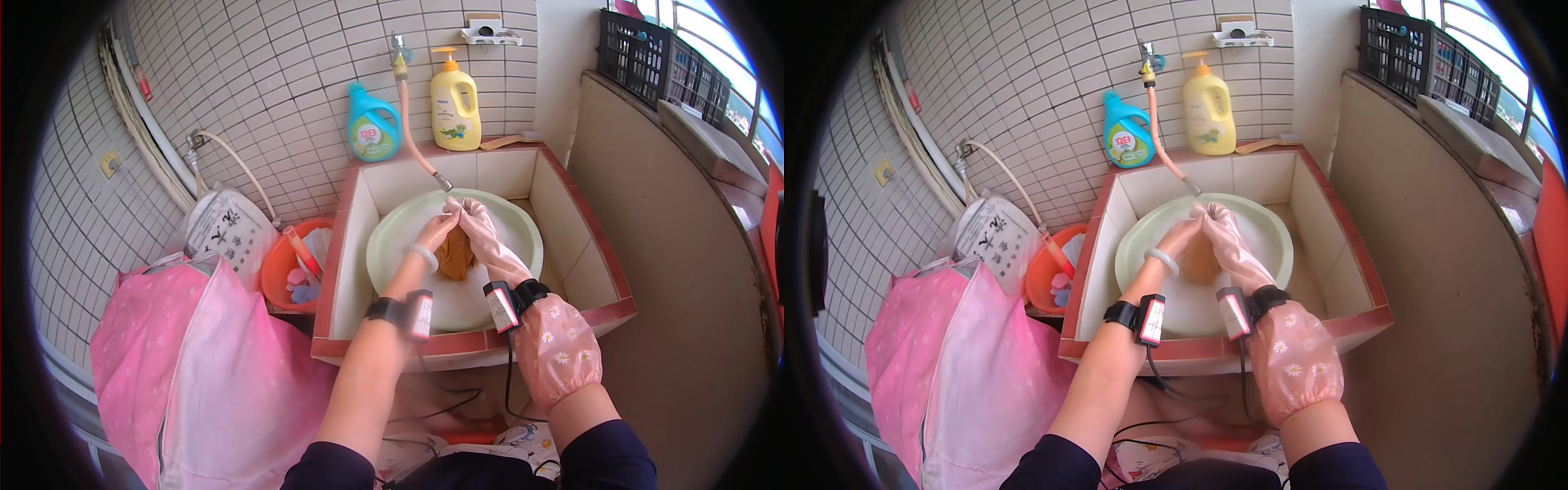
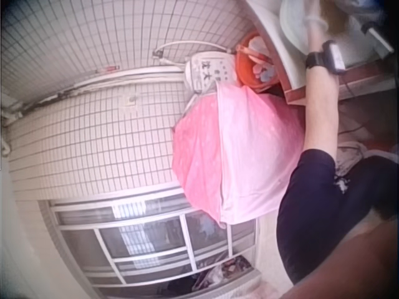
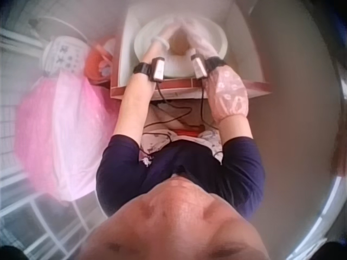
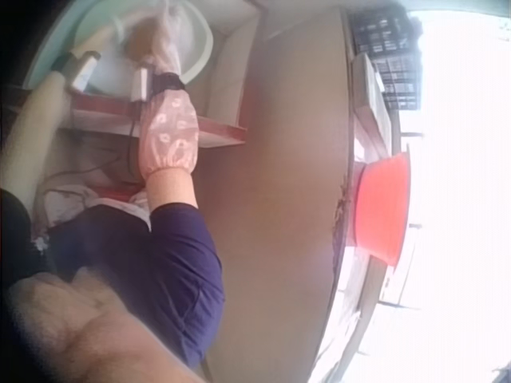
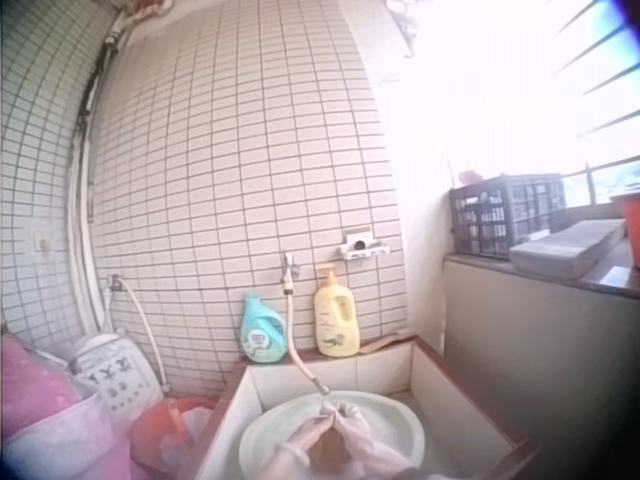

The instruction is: The person hand washes a mustard-yellow garment in a soapy basin placed inside a utility sink. They repeatedly agitate, squeeze, and rinse the fabric under running water, then wring it out. The garment remains in the basin throughout the clip.

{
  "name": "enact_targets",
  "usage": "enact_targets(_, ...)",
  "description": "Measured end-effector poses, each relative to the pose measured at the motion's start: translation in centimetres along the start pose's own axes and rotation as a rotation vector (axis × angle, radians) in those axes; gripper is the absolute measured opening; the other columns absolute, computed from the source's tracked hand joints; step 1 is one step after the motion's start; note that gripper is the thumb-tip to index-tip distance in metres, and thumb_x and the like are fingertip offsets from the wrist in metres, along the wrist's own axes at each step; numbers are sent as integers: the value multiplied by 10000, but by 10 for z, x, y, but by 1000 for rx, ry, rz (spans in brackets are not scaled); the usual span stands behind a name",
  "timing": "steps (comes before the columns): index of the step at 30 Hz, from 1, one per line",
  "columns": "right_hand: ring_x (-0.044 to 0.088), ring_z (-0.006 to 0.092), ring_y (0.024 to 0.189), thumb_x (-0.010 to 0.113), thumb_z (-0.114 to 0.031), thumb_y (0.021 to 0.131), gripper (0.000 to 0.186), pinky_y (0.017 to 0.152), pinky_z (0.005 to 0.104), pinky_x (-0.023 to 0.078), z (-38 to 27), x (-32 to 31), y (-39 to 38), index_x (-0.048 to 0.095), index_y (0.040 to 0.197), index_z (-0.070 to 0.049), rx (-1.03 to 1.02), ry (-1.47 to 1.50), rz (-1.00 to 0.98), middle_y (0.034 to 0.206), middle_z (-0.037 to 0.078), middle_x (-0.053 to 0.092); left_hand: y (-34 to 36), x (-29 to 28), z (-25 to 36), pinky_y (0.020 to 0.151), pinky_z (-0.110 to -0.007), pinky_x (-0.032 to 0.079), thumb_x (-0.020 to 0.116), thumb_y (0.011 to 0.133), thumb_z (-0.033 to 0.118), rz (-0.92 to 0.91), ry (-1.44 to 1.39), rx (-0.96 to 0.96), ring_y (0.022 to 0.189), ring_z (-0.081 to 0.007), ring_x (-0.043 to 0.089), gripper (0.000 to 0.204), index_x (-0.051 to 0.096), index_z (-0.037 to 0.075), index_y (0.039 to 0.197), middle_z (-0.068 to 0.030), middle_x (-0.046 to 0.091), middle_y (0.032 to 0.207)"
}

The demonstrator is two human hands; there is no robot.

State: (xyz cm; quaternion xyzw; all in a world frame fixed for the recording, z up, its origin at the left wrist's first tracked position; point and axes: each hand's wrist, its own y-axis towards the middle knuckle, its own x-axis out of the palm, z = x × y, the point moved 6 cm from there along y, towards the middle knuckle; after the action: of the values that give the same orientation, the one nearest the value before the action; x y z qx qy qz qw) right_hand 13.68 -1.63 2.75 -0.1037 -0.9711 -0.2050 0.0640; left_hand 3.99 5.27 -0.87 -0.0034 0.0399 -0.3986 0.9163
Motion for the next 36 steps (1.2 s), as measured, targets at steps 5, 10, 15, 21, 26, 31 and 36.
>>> enact_targets(5,570,81,872,673,-425,974,450,788,237,450,15,-6,4,622,1091,6,156,59,36,943,47,660,-16,-17,-9,786,-322,488,729,885,547,45,202,-253,990,-142,617,713,628,18,1352,-55,682,1192)
enact_targets(10,603,112,1052,674,-409,971,540,946,249,455,-2,7,-1,570,1240,47,119,131,-126,1116,89,670,0,-51,-23,721,-311,526,822,837,348,319,275,-167,816,-162,673,507,719,-14,1177,-52,732,1013)
enact_targets(15,616,122,1025,751,-325,882,502,927,246,459,2,16,-21,626,1227,18,434,3,-297,1107,66,671,-10,-76,-5,726,-328,549,778,842,192,528,-209,61,809,-185,690,286,710,9,1051,-78,717,952)
enact_targets(21,615,115,801,805,-240,840,414,721,274,483,36,-1,-36,677,1133,23,609,-131,-336,924,32,681,-31,-87,26,780,-353,528,758,834,148,534,-869,263,856,-181,649,153,677,67,935,-32,667,919)
enact_targets(26,615,121,772,864,-213,789,450,709,269,486,37,-24,-28,681,1112,43,641,-258,-229,928,42,690,-46,-104,36,808,-327,497,767,840,150,638,-935,370,865,-154,607,140,640,101,872,1,622,889)
enact_targets(31,655,131,851,830,-215,837,430,760,275,504,-7,-35,-22,669,1131,54,512,49,-6,953,56,708,-50,-110,30,799,-310,485,777,855,139,736,-622,397,876,-135,591,172,652,60,942,-4,634,918)
enact_targets(36,689,221,978,774,-263,871,534,828,367,542,-8,-54,-24,603,1215,108,372,-109,342,1100,167,710,-35,-103,-4,867,-344,499,768,880,170,810,-217,138,998,-205,625,386,604,-42,1157,-107,664,1111)
